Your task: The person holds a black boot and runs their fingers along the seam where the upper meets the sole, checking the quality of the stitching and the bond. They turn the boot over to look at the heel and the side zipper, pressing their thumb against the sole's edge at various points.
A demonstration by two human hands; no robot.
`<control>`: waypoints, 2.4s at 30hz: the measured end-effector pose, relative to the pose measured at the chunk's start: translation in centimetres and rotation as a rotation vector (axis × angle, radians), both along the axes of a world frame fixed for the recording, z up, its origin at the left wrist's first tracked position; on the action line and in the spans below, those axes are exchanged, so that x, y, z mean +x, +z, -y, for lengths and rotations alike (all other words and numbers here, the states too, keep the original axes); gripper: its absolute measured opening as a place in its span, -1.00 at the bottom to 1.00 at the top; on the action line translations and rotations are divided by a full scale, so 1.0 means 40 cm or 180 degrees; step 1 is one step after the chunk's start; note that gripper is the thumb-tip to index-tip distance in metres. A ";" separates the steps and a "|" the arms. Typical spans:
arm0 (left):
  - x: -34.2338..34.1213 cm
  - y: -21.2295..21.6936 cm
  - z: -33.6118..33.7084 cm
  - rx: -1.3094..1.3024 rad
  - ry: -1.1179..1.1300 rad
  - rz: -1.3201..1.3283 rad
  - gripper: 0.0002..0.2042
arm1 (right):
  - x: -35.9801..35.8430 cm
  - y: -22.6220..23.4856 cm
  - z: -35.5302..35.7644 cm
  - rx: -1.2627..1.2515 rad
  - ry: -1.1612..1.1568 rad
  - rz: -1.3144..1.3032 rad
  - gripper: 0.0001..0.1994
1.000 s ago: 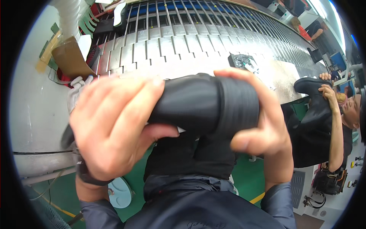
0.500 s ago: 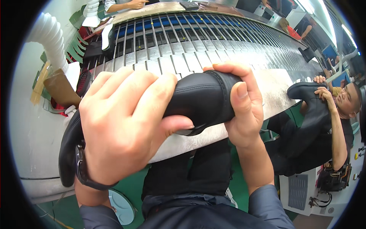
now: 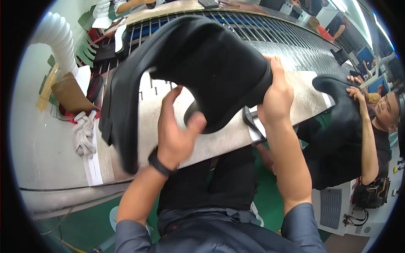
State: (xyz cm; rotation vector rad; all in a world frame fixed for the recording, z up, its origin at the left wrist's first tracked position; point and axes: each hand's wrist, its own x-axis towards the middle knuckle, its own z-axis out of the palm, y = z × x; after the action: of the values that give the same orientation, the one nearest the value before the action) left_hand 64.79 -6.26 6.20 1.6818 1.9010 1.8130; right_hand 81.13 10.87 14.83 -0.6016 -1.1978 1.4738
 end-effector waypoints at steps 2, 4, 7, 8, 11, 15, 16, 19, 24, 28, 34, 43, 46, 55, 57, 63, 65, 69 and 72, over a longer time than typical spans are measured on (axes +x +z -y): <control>-0.039 0.075 -0.085 -0.0302 -0.0414 0.1291 -0.33 | 0.005 0.009 0.028 -0.0039 0.0009 -0.0024 -0.58; -0.098 0.120 -0.130 -0.0682 -0.0347 0.1586 -0.21 | 0.004 0.028 0.058 -0.0062 0.0070 -0.0052 -0.55; -0.119 0.187 -0.119 -0.0978 0.0330 0.1045 -0.14 | 0.045 -0.043 0.081 -0.0172 0.0447 0.0266 -0.52; -0.139 0.197 -0.107 -0.1015 -0.0219 0.1415 -0.11 | 0.047 -0.049 0.134 -0.0052 0.0506 0.0521 -0.48; -0.227 0.176 -0.053 -0.2458 -0.0546 0.1194 -0.07 | 0.045 -0.165 0.193 0.0865 0.0471 0.1523 -0.50; -0.248 0.112 0.041 -0.3357 -0.0719 -0.0250 -0.28 | 0.059 -0.359 0.232 0.1554 0.0307 0.2277 -0.30; -0.216 0.161 0.046 -0.3796 -0.0920 -0.0413 -0.29 | 0.063 -0.354 0.218 0.0987 0.0613 0.1806 -0.28; -0.183 0.170 0.167 -0.2857 -0.1142 -0.1051 0.01 | 0.032 -0.324 0.215 0.0655 0.1017 0.1712 -0.30; -0.112 0.111 0.228 -0.2747 -0.0419 -0.1747 0.32 | 0.039 -0.299 0.178 0.0631 0.1667 0.1700 0.03; -0.093 0.087 0.237 -0.2345 -0.0290 -0.1825 0.39 | 0.019 -0.289 0.196 0.0993 0.1663 0.1877 0.35; -0.076 0.070 0.238 -0.2281 0.0012 -0.1980 0.32 | 0.010 -0.301 0.218 0.0859 0.1333 0.1809 0.40; -0.083 0.036 0.284 -0.1918 0.0316 -0.2067 0.15 | 0.024 -0.294 0.248 0.0292 0.1504 0.1408 0.11; -0.119 0.046 0.339 -0.1178 -0.0052 -0.2332 0.01 | 0.068 -0.249 0.191 -0.0560 0.2451 0.0803 -0.14; -0.073 -0.085 0.414 0.0258 0.0832 0.3131 -0.13 | 0.168 -0.217 0.432 0.1700 0.2820 0.1673 -0.21; -0.089 -0.082 0.380 0.0213 0.0398 0.2650 0.04 | 0.199 -0.241 0.465 0.1985 0.3117 0.1960 -0.26; -0.160 -0.094 0.338 -0.0808 -0.0474 0.1650 0.25 | 0.237 -0.603 0.588 0.2197 0.2001 0.2344 -0.39; -0.170 -0.073 0.339 -0.0883 -0.0856 0.1031 0.35 | 0.164 -0.527 0.597 0.2946 0.1184 0.1499 -0.51; -0.218 -0.049 0.302 -0.0802 -0.1204 -0.0036 0.37 | 0.167 -0.522 0.602 0.2742 0.1477 0.1472 -0.35; -0.228 -0.050 0.294 -0.0750 -0.1252 0.0000 0.11 | 0.174 -0.538 0.597 0.2628 0.1497 0.1469 -0.40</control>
State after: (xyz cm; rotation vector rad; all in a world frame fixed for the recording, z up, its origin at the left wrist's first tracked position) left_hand 55.66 -18.01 4.20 1.8086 1.5656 1.3868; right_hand 88.08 -13.00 -6.70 -0.0743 -2.2537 1.0617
